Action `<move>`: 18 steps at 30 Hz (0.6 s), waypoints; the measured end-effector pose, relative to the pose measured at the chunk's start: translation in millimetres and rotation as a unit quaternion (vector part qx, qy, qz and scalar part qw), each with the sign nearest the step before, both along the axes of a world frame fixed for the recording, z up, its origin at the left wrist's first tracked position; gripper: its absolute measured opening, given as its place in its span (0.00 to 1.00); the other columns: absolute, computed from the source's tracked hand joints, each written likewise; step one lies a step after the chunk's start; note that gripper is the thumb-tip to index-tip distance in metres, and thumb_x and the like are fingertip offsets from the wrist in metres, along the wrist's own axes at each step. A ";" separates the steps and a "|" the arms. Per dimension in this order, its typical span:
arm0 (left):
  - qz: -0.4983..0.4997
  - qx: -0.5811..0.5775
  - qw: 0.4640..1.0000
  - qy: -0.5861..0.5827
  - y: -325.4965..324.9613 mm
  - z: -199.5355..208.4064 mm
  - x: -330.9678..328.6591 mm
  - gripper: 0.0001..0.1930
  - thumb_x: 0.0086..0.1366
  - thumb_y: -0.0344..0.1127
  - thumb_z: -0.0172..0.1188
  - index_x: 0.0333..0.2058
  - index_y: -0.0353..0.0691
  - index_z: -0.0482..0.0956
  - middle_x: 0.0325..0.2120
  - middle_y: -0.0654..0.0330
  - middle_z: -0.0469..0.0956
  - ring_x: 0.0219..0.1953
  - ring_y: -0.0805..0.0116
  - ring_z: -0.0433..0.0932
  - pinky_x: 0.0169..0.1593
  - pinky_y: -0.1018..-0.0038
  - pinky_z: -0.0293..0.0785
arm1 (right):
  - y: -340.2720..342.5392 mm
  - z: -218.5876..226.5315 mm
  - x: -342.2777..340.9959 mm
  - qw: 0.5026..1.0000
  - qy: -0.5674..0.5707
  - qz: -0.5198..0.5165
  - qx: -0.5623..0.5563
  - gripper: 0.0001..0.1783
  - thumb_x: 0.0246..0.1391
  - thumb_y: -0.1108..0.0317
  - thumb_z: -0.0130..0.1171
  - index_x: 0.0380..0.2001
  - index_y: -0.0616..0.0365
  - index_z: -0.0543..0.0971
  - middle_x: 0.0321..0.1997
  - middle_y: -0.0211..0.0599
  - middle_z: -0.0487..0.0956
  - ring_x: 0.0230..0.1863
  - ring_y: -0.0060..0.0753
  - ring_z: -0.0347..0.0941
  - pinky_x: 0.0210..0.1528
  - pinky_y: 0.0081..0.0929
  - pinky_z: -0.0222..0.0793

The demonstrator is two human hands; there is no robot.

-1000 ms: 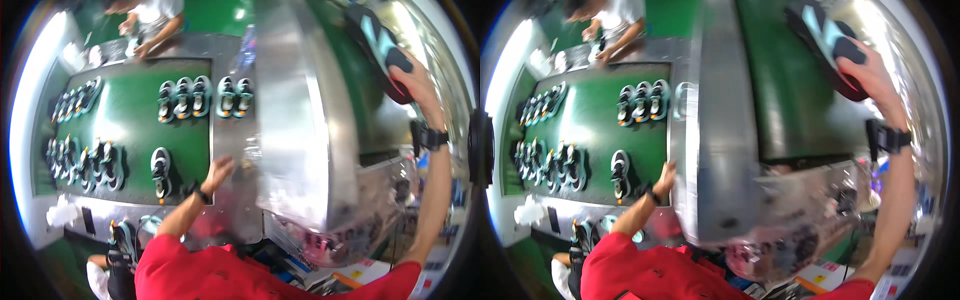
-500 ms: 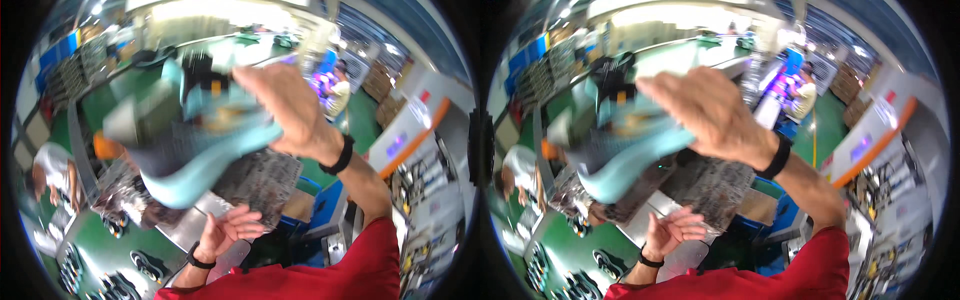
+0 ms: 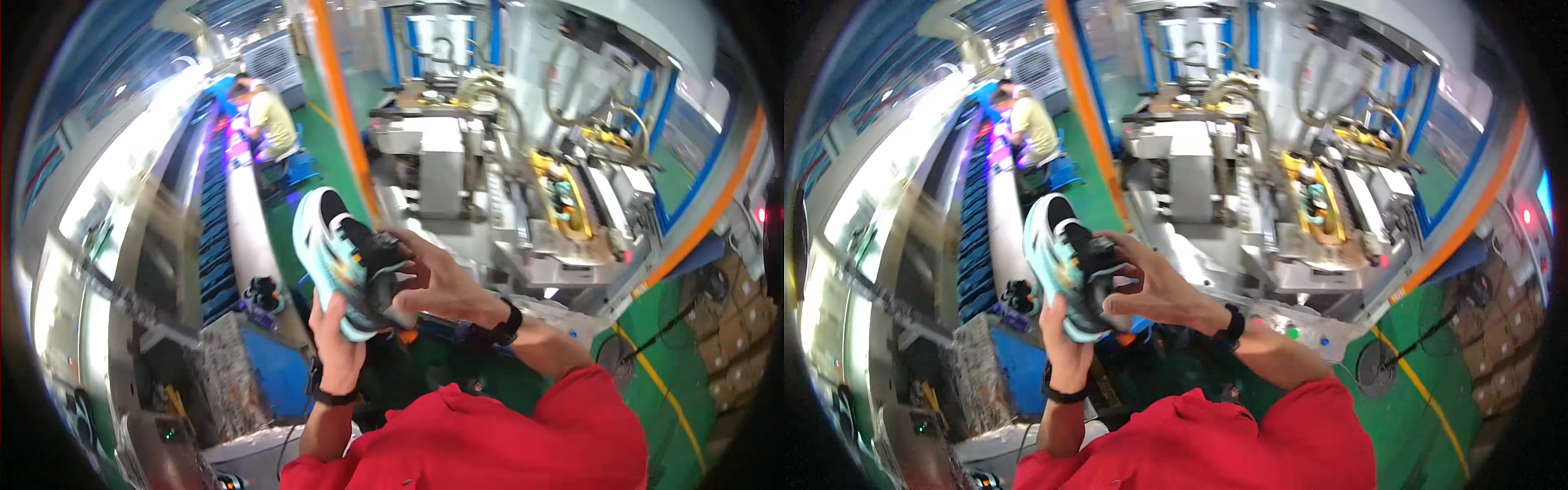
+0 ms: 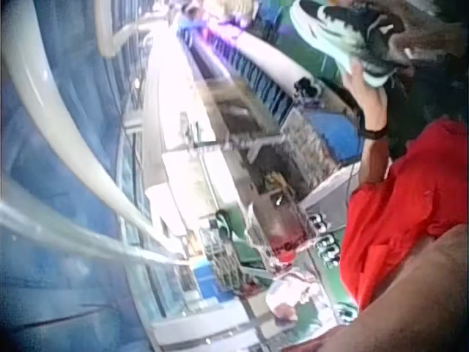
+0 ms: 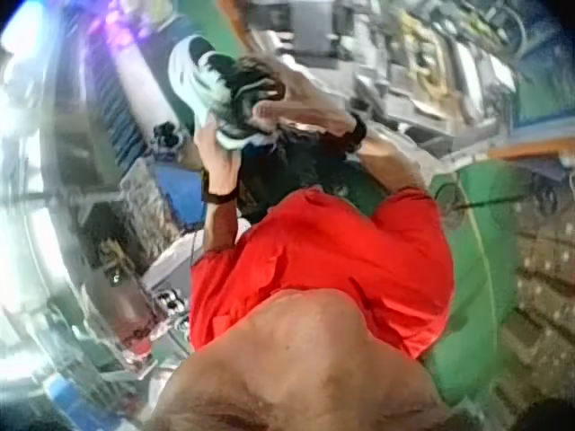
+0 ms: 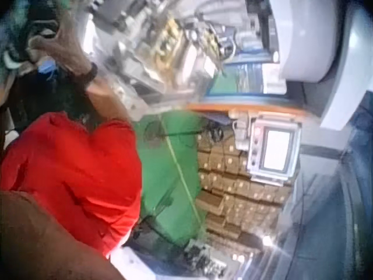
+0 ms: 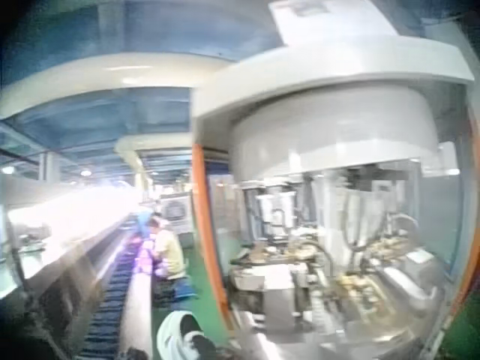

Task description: Using a lasting machine to shape and bond the upper part of sneakers to the soles in a shoe factory.

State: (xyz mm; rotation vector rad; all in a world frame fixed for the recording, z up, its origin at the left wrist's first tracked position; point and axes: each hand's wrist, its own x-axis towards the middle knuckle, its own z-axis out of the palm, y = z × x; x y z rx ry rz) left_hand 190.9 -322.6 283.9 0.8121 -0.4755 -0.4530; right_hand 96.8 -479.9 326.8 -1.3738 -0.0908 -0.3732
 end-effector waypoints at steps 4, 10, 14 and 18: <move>-0.017 0.253 0.931 -0.263 -126.2 -19.5 -45.9 0.34 0.67 0.39 0.56 0.65 0.29 0.54 0.55 0.52 0.71 0.52 0.70 0.71 0.55 0.73 0.68 | -88.8 -50.7 -54.8 0.942 0.070 -0.327 0.029 0.42 0.38 0.70 0.71 0.58 0.66 0.66 0.51 0.38 0.73 0.49 0.26 0.71 0.54 0.23 0.68; -0.293 0.242 0.918 -0.117 -306.6 -64.1 -72.8 0.37 0.69 0.50 0.54 0.66 0.29 0.53 0.54 0.53 0.71 0.50 0.68 0.73 0.53 0.74 0.69 | -213.9 -86.5 -183.9 0.856 0.063 -0.509 0.062 0.35 0.41 0.70 0.69 0.55 0.67 0.69 0.46 0.36 0.76 0.47 0.27 0.72 0.54 0.24 0.68; -0.271 0.346 0.882 -0.171 -438.0 -112.1 -57.5 0.46 0.62 0.56 0.61 0.64 0.22 0.53 0.47 0.52 0.74 0.47 0.72 0.74 0.47 0.78 0.71 | -252.6 -109.2 -243.1 0.788 0.014 -0.611 0.071 0.37 0.41 0.65 0.71 0.55 0.65 0.70 0.48 0.36 0.75 0.48 0.28 0.71 0.54 0.25 0.67; -0.094 0.422 0.841 -0.325 -534.1 -143.7 -59.2 0.41 0.53 0.52 0.68 0.53 0.19 0.66 0.46 0.37 0.76 0.51 0.46 0.75 0.55 0.64 0.69 | -251.6 -101.4 -287.4 0.705 0.057 -0.706 0.020 0.33 0.41 0.68 0.67 0.54 0.65 0.70 0.49 0.35 0.73 0.50 0.28 0.70 0.55 0.26 0.66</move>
